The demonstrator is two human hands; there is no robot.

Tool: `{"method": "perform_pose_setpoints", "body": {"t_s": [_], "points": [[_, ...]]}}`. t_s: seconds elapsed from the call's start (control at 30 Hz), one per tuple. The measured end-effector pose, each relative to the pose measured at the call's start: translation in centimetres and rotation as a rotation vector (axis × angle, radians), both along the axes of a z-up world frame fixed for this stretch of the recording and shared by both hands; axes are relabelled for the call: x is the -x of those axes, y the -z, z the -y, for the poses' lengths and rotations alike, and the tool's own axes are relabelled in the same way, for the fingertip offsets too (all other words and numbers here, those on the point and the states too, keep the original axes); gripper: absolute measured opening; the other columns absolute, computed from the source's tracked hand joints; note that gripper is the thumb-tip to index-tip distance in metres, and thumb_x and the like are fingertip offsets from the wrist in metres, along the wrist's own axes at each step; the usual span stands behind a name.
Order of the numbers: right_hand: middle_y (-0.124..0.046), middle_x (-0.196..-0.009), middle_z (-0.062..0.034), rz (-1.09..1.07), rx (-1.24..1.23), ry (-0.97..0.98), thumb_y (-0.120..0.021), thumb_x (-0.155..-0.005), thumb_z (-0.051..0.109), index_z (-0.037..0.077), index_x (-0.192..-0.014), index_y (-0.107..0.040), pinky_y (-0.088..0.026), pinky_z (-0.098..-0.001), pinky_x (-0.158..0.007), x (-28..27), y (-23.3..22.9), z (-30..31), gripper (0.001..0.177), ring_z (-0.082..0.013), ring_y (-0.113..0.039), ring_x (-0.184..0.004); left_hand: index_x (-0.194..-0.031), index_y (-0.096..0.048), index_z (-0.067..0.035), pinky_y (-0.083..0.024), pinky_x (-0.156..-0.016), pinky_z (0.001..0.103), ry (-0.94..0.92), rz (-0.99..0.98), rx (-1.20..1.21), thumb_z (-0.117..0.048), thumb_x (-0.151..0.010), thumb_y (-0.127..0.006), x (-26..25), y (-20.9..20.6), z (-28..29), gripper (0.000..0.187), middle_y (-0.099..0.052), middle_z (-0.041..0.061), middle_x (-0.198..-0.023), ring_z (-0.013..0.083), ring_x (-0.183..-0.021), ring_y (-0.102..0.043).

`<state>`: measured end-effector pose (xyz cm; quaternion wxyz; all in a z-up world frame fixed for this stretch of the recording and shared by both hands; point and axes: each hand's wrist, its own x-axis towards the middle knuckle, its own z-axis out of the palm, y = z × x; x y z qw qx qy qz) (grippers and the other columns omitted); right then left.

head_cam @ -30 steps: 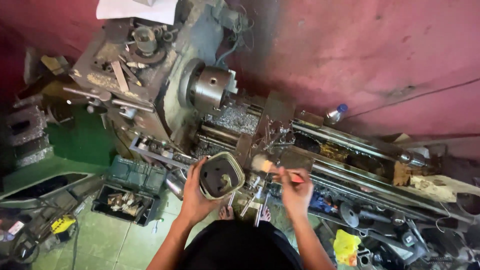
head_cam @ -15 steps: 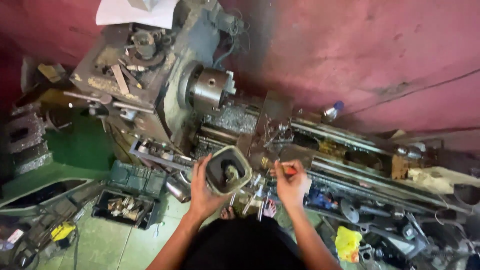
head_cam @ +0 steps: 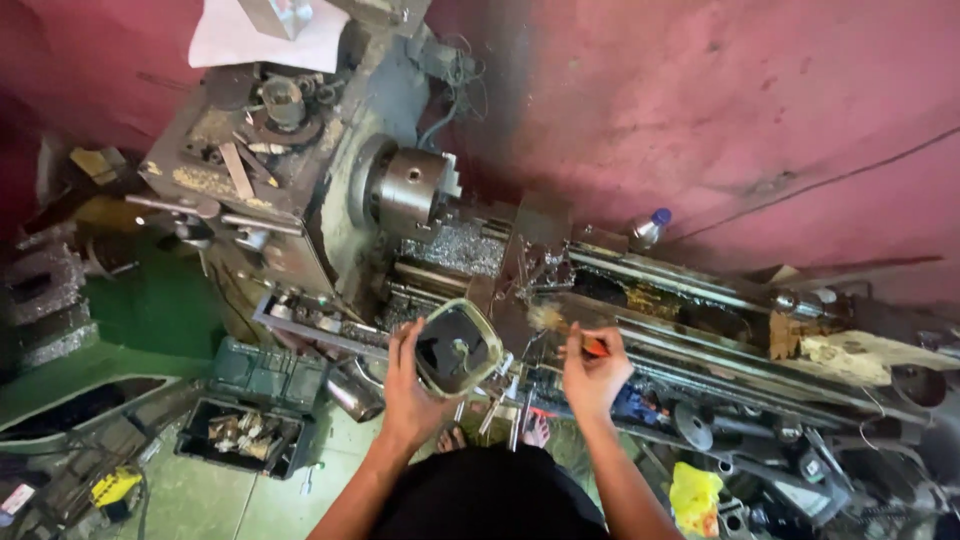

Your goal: The person holds a small metal container in their left hand and uses a brush in their right hand to apply liquid to the lathe machine. They repeatedly dip the brush into the container and scrub various parts of the machine, including the bed and carriage, to clean off metal shavings and debris.

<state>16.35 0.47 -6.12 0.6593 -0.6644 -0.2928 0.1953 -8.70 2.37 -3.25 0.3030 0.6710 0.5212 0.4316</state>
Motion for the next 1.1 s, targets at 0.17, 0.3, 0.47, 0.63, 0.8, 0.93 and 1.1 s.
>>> {"method": "perform_pose_setpoints", "body": {"t_s": [0.17,0.3,0.47,0.63,0.8,0.93,1.1], "points": [[-0.066,-0.068,-0.0180,-0.172,0.003,-0.122,-0.073,-0.093,-0.001,0.000,-0.083,-0.057,-0.061,-0.0297,-0.046,2.5,-0.3,-0.4,0.019,-0.0215,-0.068,-0.051,-0.149,-0.047,-0.009,-0.047,-0.105,0.062,0.008,0.036,0.038,-0.013,-0.042,-0.098,0.8,1.2,0.8,0.118,-0.048,0.021,-0.139,0.0532,-0.129,-0.053],[-0.074,-0.072,-0.0097,-0.113,0.227,-0.168,-0.072,-0.097,0.010,0.010,-0.097,-0.061,-0.047,-0.0260,-0.034,0.7,1.0,-1.0,0.011,-0.0158,-0.069,-0.049,-0.151,-0.041,-0.013,-0.049,-0.106,0.053,-0.001,-0.069,0.065,-0.045,-0.053,-0.099,1.9,2.0,1.1,0.118,-0.043,0.016,-0.147,0.0372,-0.138,-0.049],[-0.072,-0.076,-0.0106,-0.246,0.057,0.234,-0.070,-0.095,0.001,0.008,-0.095,-0.063,-0.055,-0.0277,-0.042,-2.9,1.6,-0.8,0.009,-0.0170,-0.065,-0.051,-0.151,-0.041,-0.011,-0.050,-0.104,0.049,0.039,-0.105,0.099,-0.052,-0.053,-0.100,2.4,1.2,1.7,0.122,-0.046,0.015,-0.144,0.0343,-0.131,-0.054],[-0.074,-0.086,-0.0140,-0.344,0.267,0.058,-0.073,-0.098,0.003,0.002,-0.100,-0.063,-0.062,-0.0296,-0.052,-1.6,-1.3,-1.0,0.010,-0.0201,-0.069,-0.062,-0.156,-0.033,-0.012,-0.049,-0.112,0.056,0.063,-0.139,0.264,-0.039,-0.051,-0.106,1.8,0.8,1.6,0.131,-0.042,0.017,-0.145,0.0348,-0.128,-0.057],[-0.070,-0.083,-0.0138,-0.372,-0.062,0.152,-0.073,-0.097,0.000,0.006,-0.096,-0.059,-0.060,-0.0322,-0.050,-2.4,0.7,-2.4,0.015,-0.0187,-0.068,-0.057,-0.154,-0.036,-0.014,-0.051,-0.106,0.056,0.089,-0.177,0.196,-0.053,-0.049,-0.102,1.2,-0.1,0.9,0.130,-0.043,0.013,-0.149,0.0336,-0.131,-0.053],[-0.069,-0.083,-0.0114,-0.480,-0.077,0.263,-0.072,-0.096,-0.003,0.009,-0.088,-0.056,-0.059,-0.0306,-0.051,-3.1,0.2,-1.8,0.022,-0.0173,-0.066,-0.059,-0.155,-0.033,-0.016,-0.049,-0.107,0.061,0.097,-0.173,0.270,-0.049,-0.051,-0.103,1.2,-0.3,0.7,0.130,-0.036,0.016,-0.154,0.0372,-0.132,-0.053],[-0.076,-0.091,-0.0169,-0.480,-0.127,-0.039,-0.076,-0.094,0.003,-0.004,-0.104,-0.065,-0.068,-0.0332,-0.065,-2.3,-0.3,-1.6,0.017,-0.0267,-0.077,-0.070,-0.151,-0.039,-0.013,-0.049,-0.107,0.057,0.078,-0.141,0.227,-0.058,-0.051,-0.098,1.4,0.0,0.7,0.124,-0.041,0.015,-0.150,0.0348,-0.133,-0.052]]}}
